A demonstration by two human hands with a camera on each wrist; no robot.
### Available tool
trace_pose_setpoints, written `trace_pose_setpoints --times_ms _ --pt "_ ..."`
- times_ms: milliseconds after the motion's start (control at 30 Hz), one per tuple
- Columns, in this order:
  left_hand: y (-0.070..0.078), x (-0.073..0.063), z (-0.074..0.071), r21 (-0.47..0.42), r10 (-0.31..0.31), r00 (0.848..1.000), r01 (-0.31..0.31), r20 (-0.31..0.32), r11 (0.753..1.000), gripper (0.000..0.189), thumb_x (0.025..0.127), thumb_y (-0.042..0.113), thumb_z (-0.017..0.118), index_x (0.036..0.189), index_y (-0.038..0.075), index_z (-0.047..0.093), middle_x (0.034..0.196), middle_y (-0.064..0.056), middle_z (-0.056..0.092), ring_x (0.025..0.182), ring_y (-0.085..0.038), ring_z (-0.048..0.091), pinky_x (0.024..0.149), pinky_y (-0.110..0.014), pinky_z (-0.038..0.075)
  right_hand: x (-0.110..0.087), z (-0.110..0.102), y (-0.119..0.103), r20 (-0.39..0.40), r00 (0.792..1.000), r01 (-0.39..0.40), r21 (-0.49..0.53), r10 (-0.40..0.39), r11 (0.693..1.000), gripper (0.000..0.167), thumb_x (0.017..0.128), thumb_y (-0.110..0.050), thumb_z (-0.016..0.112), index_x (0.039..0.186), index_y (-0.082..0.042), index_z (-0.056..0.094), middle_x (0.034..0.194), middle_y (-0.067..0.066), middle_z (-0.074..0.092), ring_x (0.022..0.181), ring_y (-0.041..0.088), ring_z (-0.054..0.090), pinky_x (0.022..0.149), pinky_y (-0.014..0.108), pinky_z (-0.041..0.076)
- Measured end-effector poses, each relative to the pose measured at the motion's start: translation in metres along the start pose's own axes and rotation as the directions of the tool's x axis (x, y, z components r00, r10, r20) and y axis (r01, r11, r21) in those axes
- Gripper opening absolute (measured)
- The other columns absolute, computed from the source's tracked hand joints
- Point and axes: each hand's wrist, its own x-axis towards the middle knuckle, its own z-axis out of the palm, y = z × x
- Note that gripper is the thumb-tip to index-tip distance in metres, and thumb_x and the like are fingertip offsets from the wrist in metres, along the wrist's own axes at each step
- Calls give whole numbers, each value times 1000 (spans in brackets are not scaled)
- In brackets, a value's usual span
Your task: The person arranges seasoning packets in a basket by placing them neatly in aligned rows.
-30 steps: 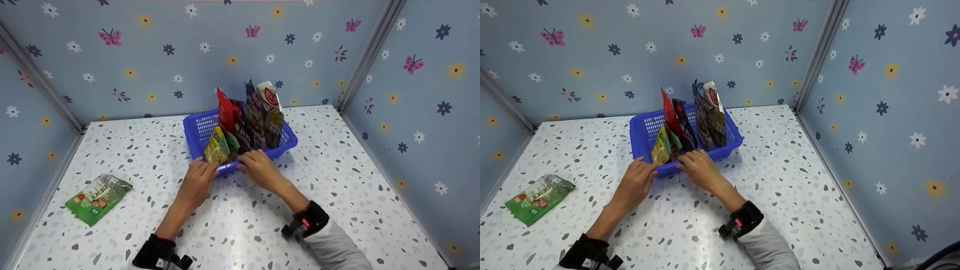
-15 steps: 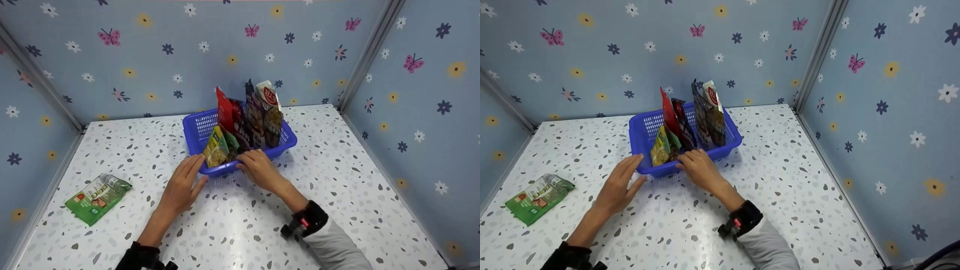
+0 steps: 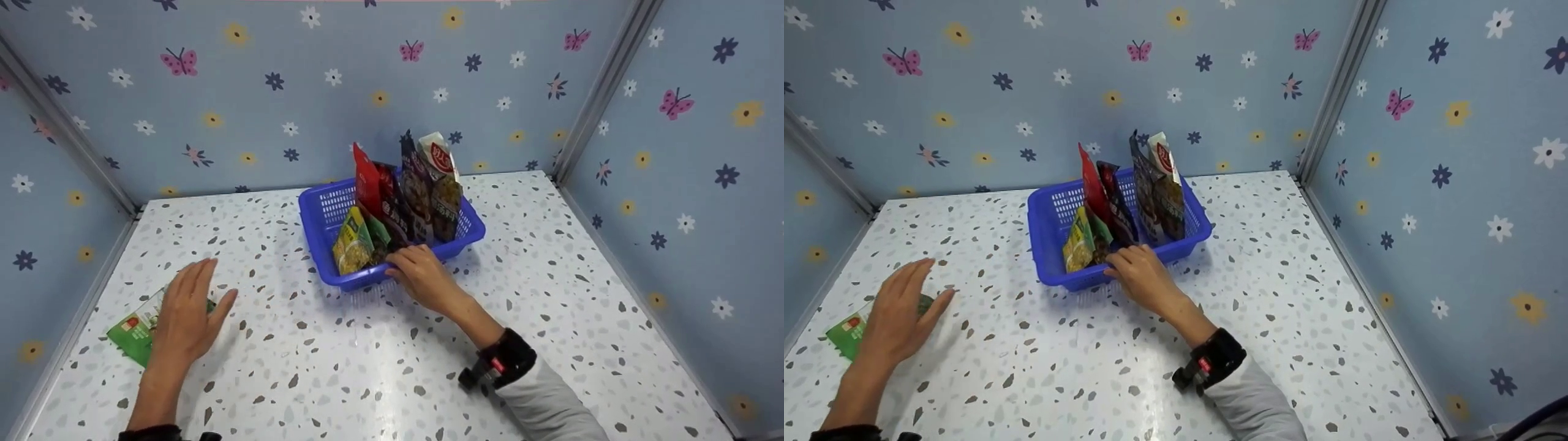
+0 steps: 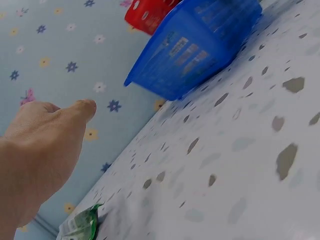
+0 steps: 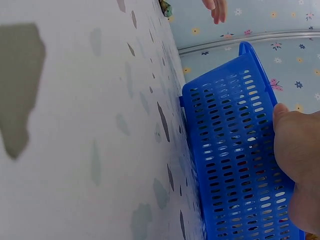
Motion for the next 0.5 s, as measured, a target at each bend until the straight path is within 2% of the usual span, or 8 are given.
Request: trace_pose_setpoints --times_ms 133,233,300,400,500 --pt "-31 -12 -20 24 -68 997 67 28 997 69 101 17 82 158 -9 52 150 -38 58 145 -60 49 123 -73 37 -1 0 -1 -2 1000 -4 6 4 1000 25 112 -23 70 124 -3 78 114 9 82 104 27 76 91 40 58" --pt "-51 -21 -33 58 -151 985 146 88 988 67 107 23 76 158 -12 50 150 -43 55 145 -64 45 122 -76 34 -1 0 -2 0 1000 -6 4 6 1000 25 112 -23 70 124 -3 78 114 9 82 104 27 75 92 40 58" --pt "-62 -27 -41 89 -230 961 219 156 972 69 113 33 69 160 -12 46 155 -45 50 147 -67 41 122 -79 31 -2 0 -2 2 1000 -5 4 5 1000 25 112 -22 70 124 -2 78 114 10 82 104 27 76 92 40 58" --pt "-77 -33 -50 129 -338 905 314 257 941 78 117 47 58 165 -12 39 161 -48 41 150 -72 34 121 -84 28 -1 -1 -3 3 1000 -3 1 3 1000 24 112 -21 70 124 -2 79 114 10 82 104 27 76 92 41 58" --pt "-89 -37 -56 160 -410 853 378 323 912 86 118 55 53 166 -14 35 163 -50 36 149 -75 30 119 -87 27 1 -1 -3 4 1000 -1 0 1 1000 23 113 -21 69 124 -3 79 115 10 82 105 28 76 92 42 58"
